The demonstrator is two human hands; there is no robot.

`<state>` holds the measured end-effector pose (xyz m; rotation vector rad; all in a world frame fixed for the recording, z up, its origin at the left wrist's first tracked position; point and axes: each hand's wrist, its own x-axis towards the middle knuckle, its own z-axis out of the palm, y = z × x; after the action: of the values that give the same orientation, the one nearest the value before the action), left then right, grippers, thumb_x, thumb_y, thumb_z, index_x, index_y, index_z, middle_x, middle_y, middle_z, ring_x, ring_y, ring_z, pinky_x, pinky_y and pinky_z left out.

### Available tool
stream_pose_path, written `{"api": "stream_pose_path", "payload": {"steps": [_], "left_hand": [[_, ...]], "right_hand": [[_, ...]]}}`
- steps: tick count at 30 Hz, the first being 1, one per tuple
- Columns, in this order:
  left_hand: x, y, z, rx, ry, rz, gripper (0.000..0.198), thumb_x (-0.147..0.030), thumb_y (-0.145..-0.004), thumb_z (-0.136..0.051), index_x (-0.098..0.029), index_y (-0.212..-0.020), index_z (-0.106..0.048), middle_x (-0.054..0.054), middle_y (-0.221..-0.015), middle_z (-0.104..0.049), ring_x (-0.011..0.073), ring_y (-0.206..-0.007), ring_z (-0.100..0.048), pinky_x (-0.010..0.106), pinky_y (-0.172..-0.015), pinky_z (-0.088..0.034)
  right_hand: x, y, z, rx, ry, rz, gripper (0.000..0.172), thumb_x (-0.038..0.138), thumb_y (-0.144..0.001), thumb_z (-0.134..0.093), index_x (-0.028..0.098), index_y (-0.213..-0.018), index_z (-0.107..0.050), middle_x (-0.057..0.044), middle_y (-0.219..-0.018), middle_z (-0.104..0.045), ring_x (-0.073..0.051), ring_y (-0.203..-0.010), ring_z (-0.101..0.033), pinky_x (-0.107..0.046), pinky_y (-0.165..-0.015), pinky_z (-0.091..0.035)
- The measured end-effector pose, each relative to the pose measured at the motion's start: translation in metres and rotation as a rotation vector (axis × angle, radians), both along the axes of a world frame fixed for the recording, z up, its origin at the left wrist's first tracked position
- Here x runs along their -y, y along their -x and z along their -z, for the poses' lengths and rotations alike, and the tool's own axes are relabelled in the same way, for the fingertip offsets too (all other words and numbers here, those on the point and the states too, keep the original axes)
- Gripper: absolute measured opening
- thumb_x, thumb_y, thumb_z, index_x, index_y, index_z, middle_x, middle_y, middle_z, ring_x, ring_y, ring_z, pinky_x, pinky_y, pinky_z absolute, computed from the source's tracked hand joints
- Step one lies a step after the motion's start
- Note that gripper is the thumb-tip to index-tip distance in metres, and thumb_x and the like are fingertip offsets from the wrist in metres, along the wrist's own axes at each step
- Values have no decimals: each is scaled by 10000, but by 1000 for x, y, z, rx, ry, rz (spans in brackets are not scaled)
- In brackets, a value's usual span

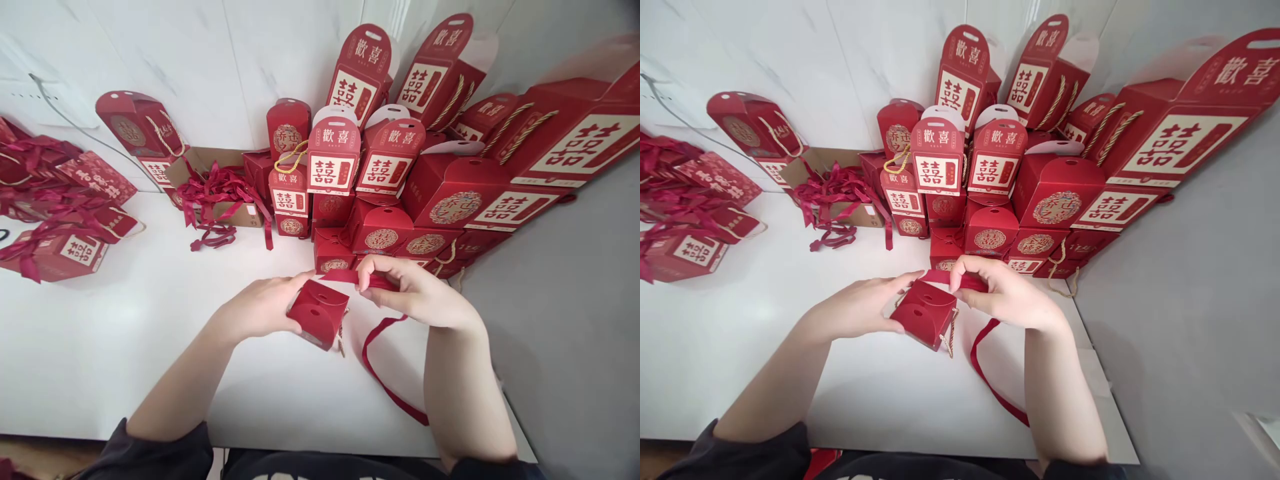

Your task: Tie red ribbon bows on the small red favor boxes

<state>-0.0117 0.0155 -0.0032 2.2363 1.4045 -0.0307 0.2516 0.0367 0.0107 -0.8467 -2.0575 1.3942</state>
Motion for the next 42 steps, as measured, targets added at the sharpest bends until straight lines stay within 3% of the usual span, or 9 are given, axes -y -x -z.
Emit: {"api": "stream_pose_path", "payload": {"steps": [5,7,10,18,27,36,42], "left_hand": [[-10,3,-1,-47,-371,-172,444,-94,-875,-425,-222,-1270,-583,82,-1209,-665,285,-1106,-613,416,-911,-477],[-12,1,-1,26,-413,-142,343,-123,-905,-408,-211,-1129,-652,70,-1184,-661,257,-1112,-598,398,-934,-474],[-12,-3,1,135,-336,-10,219,-242,-921,-478,-234,-1014,-676,39,-1209,-626,224,-1150,-568,366,-972,-466],[-15,-12,16,191,-225,17,202,-289,-911,-515,-244,-1035,-668,46,-1243,-579,220,-1197,-535,380,-986,-466],[-18,-14,22,243,-241,11,231,-318,-887,-567,-217,-1071,-663,79,-1303,-551,238,-1256,-491,395,-1051,-434],[-19,-13,23,261,-246,18,298,-298,-849,-602,-217,-1129,-658,97,-1348,-518,261,-1296,-454,426,-1085,-408],[-21,-15,26,293,-221,14,250,-283,-854,-583,-222,-1071,-689,90,-1370,-507,250,-1320,-439,415,-1103,-394]], "right_hand": [[-6,3,6,9,70,-60,151,310,-862,-661,174,-930,-665,-25,-856,-651,-142,-766,-591,-267,-728,-474],[-9,3,10,17,148,-21,218,379,-863,-656,162,-851,-674,-32,-798,-660,-150,-742,-614,-280,-730,-499],[-13,3,16,73,196,27,290,430,-882,-618,159,-794,-674,-37,-766,-664,-150,-711,-634,-279,-700,-515],[-13,1,15,279,73,67,374,514,-894,-556,177,-780,-671,-30,-745,-672,-158,-699,-628,-271,-655,-467],[-11,-4,7,453,-167,90,356,446,-924,-516,184,-740,-671,-14,-676,-637,-143,-627,-537,-268,-618,-389],[-11,1,9,396,-201,22,331,421,-937,-518,191,-762,-679,-5,-694,-646,-139,-638,-546,-262,-593,-353],[-14,5,14,400,-215,-10,328,398,-932,-524,187,-711,-641,6,-667,-617,-129,-621,-516,-255,-585,-340]]}}
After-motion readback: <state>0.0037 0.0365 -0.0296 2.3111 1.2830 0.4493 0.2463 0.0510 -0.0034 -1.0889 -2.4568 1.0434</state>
